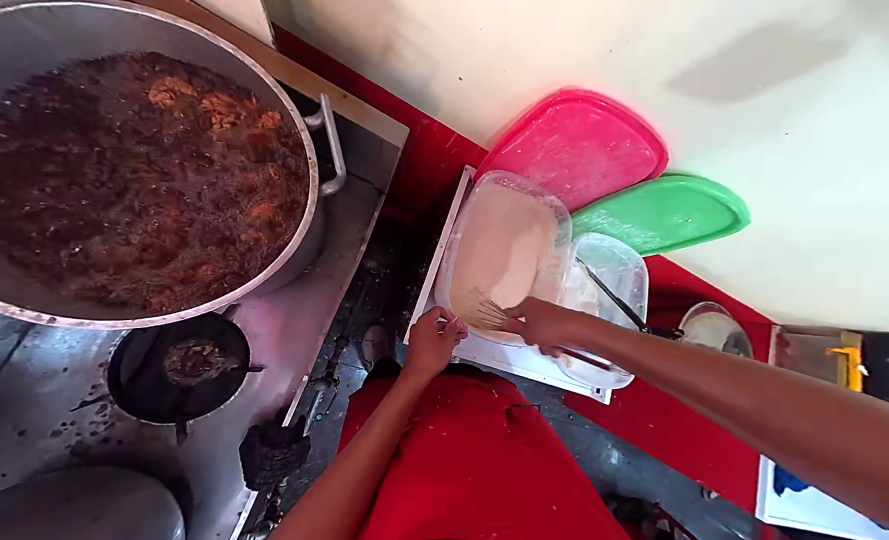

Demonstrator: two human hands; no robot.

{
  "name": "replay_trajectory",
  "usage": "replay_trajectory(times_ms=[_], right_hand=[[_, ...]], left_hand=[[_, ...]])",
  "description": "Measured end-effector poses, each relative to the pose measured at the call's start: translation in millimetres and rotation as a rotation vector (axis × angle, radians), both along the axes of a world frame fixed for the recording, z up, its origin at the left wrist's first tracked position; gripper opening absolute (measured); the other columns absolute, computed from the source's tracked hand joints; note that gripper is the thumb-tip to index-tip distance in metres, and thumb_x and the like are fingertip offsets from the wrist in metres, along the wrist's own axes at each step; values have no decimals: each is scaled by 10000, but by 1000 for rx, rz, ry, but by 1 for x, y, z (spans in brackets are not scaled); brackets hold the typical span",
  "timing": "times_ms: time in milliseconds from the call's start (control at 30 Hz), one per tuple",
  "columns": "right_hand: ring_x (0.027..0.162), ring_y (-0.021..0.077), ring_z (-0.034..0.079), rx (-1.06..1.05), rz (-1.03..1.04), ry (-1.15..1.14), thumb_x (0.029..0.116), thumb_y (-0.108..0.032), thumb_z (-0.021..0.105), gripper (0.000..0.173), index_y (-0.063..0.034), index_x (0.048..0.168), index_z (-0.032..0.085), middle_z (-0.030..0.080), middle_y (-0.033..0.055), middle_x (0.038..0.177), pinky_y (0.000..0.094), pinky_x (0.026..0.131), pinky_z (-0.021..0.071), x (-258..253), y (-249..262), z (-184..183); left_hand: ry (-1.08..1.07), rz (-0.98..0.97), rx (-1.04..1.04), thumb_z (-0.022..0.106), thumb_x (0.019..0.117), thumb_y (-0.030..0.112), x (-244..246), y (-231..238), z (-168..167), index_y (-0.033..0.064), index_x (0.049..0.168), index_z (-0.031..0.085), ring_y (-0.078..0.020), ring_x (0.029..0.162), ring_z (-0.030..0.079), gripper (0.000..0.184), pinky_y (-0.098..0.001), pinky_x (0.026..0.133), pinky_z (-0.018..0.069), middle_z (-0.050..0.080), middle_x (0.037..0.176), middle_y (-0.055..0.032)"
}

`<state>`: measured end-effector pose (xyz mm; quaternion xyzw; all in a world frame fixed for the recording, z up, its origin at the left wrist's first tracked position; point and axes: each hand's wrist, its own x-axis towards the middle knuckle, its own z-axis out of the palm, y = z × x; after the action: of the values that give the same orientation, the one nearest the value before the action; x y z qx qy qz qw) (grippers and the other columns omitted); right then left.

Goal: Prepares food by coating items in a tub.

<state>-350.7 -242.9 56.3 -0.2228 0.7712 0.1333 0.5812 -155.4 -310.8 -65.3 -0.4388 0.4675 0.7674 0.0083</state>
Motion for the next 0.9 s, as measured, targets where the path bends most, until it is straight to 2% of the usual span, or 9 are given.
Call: replay_trajectory(times_ms=[133,233,333,400,467,600,733,800,900], right_hand=[[422,76,475,25,-638,-176,1124,-417,364,414,-51,1047,540,536,18,653,221,404,441,-2,-60,-1],[423,41,426,-138,-926,-80,1118,-431,364,402,-82,985,513,492,-15,638,189,397,401,-25,-93,-13],[468,144,508,-307,-596,69,1124,-374,350,430,-1,1064,555,529,59,672,318,467,495,-11,-88,-32],[520,200,581,-209,-269,29,1129,-374,344,457,24,1201,556,583,122,751,384,539,556,16,-60,-21],[516,152,598,-58,-102,-38,1130,-398,348,448,-16,1259,546,598,81,783,329,530,570,27,-47,-4],[527,141,570,-131,-176,21,1127,-369,384,464,27,1084,621,603,69,715,323,533,528,-20,-96,-2],[615,227,643,-165,-90,54,1122,-378,369,452,19,1228,557,622,137,803,411,617,582,21,-59,-8],[582,179,632,-91,-16,12,1114,-408,395,444,-19,1265,547,611,98,804,363,583,584,36,-41,-4],[579,207,612,-263,-140,72,1113,-388,434,470,31,1239,607,622,143,783,382,585,565,-2,-59,-18]], left_hand=[[-3,-21,13,643,1032,189,-1,-1,0,18,1103,608,-176,865,778,188,-341,821,660,773,965,-94],[17,-51,14,621,1036,157,-1,-4,5,-23,1162,615,-197,902,772,220,-358,848,652,759,1013,-125],[29,-75,-1,607,1038,163,2,-8,5,-43,1184,612,-199,910,769,253,-357,857,649,756,1027,-132],[28,-68,5,605,1041,178,0,-10,5,-45,1178,608,-197,899,769,262,-353,848,647,755,1025,-137],[25,-57,26,606,1041,174,0,-8,5,-42,1188,601,-200,902,768,262,-355,847,646,748,1032,-143],[7,-63,13,608,1043,179,-1,-9,9,-38,1188,604,-189,913,766,261,-346,860,641,750,1041,-135],[32,-29,21,623,1035,175,-2,-8,8,-39,1166,600,-197,899,771,251,-350,842,650,756,1023,-132],[38,-4,26,629,1032,166,-2,-5,6,-36,1157,603,-199,895,772,238,-349,836,653,757,1021,-132],[32,-6,16,626,1034,162,-1,-3,4,-29,1147,604,-195,895,773,223,-346,839,654,760,1021,-125]])
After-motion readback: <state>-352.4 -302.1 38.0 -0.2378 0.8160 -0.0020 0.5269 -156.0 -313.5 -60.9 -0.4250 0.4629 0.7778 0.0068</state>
